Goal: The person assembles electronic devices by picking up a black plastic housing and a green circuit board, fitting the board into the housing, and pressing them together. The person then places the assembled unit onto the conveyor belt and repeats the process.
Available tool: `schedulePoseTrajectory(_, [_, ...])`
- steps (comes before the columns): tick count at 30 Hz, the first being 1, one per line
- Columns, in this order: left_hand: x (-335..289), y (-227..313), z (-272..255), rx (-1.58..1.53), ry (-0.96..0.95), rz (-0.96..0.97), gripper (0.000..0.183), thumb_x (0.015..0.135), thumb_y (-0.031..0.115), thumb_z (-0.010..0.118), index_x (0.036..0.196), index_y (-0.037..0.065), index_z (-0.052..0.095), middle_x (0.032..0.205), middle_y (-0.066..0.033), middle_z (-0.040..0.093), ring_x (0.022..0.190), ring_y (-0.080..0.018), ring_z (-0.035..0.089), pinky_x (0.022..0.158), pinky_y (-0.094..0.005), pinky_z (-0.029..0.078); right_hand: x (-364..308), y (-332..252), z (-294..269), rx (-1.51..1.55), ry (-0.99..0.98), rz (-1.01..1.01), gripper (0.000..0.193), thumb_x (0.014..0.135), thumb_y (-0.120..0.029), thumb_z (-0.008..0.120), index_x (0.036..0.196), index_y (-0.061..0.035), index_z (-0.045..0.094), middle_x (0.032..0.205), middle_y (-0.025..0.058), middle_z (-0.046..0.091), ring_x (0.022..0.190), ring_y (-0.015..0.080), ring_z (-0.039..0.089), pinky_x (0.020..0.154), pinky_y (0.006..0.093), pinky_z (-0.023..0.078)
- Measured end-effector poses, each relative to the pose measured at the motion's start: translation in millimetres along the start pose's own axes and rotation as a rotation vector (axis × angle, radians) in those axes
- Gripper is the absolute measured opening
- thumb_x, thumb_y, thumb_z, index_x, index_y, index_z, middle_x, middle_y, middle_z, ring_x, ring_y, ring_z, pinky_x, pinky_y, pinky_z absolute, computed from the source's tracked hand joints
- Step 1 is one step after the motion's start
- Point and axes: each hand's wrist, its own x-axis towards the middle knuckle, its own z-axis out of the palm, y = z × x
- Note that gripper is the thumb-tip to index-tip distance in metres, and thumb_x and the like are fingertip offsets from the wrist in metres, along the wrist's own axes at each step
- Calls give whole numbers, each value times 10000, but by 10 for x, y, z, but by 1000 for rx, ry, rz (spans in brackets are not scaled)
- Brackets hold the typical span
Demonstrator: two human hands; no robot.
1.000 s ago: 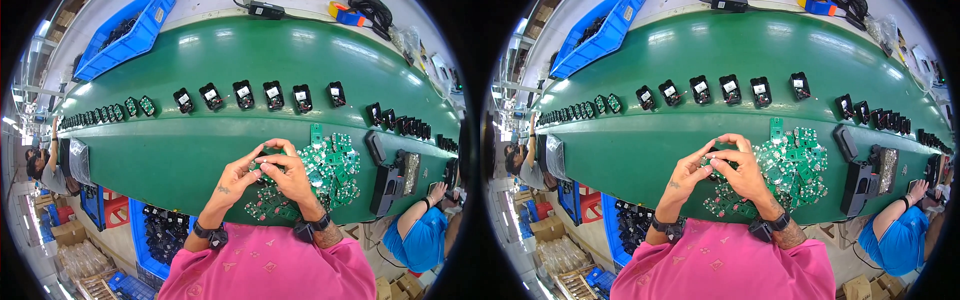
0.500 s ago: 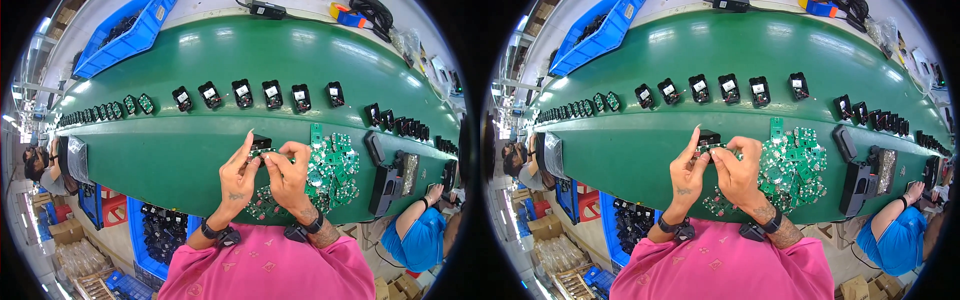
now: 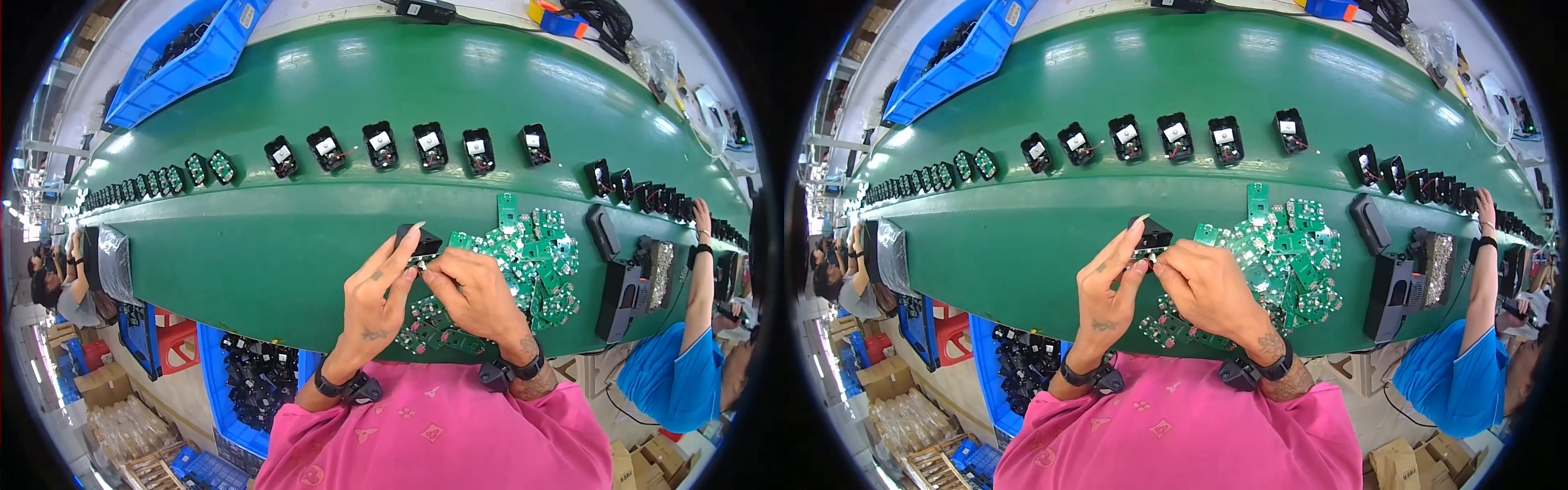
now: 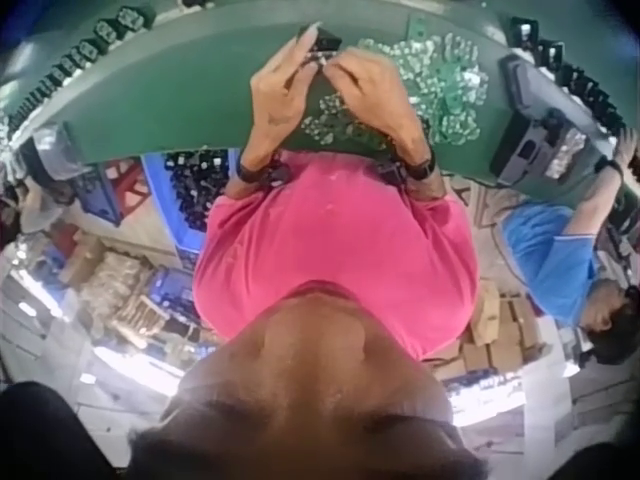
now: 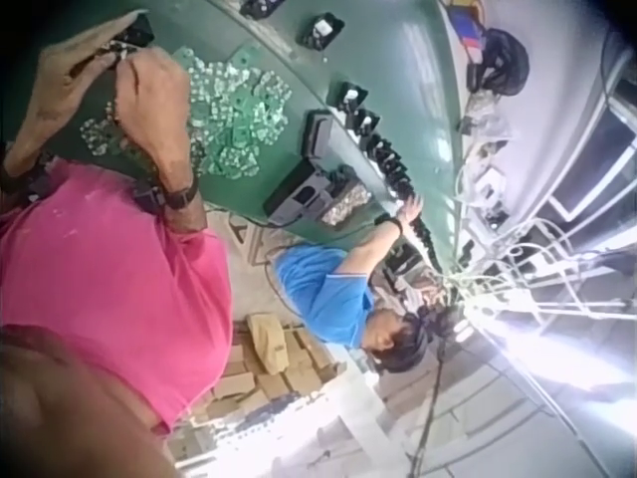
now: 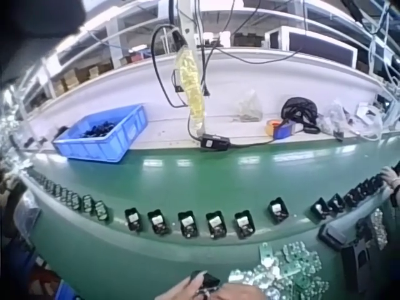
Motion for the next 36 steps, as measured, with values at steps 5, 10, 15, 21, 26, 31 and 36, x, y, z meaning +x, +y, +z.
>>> schedulePoseTrajectory(5, [-24,-33,-13,-28,-74,3,489,868,-67,625,1342,53,601,1252,-243,634,1039,-346,689,855,-360,552,-25,25,-46,58,-58,71,114,880,-75,624,814,18,626,734,147,607,638,336,605,563,402,459])
schedulePoseTrajectory(10, [-11,-39,-12,20,-51,70,493,860,-74,622,1336,53,605,1246,-245,629,1004,-357,693,812,-357,564,-13,1,-31,41,-70,130,127,865,-82,611,797,24,628,732,154,621,635,338,616,569,402,469])
schedulePoseTrajectory(15, [-31,26,-15,166,-38,122,485,860,-76,612,1323,69,617,1201,-248,629,937,-372,696,754,-360,567,-4,15,19,49,-43,128,112,830,-67,593,783,27,633,741,164,644,628,336,628,573,396,479])
schedulePoseTrajectory(21, [-55,21,-7,116,-7,83,488,859,-75,609,1315,97,629,1184,-245,629,878,-370,698,703,-363,566,14,7,64,82,-55,243,115,801,-54,589,748,41,629,677,152,641,577,258,615,545,356,463])
schedulePoseTrajectory(26, [-90,22,-32,124,17,69,497,852,-77,614,1317,97,627,1181,-232,633,874,-362,697,704,-366,566,11,39,137,71,-26,198,113,797,-43,588,752,49,637,650,126,643,543,165,589,523,307,445])
schedulePoseTrajectory(31, [-76,54,-67,138,25,126,488,850,-78,615,1307,95,633,1166,-227,637,861,-354,699,695,-360,566,57,110,62,349,-218,380,144,835,-57,581,772,49,656,668,119,658,569,147,597,537,297,452])
schedulePoseTrajectory(36, [-120,91,-50,165,40,69,484,841,-77,624,1297,85,639,1175,-224,649,916,-355,694,758,-361,557,20,-7,128,261,-115,320,159,862,-79,597,790,50,656,655,116,644,569,140,582,546,297,450])
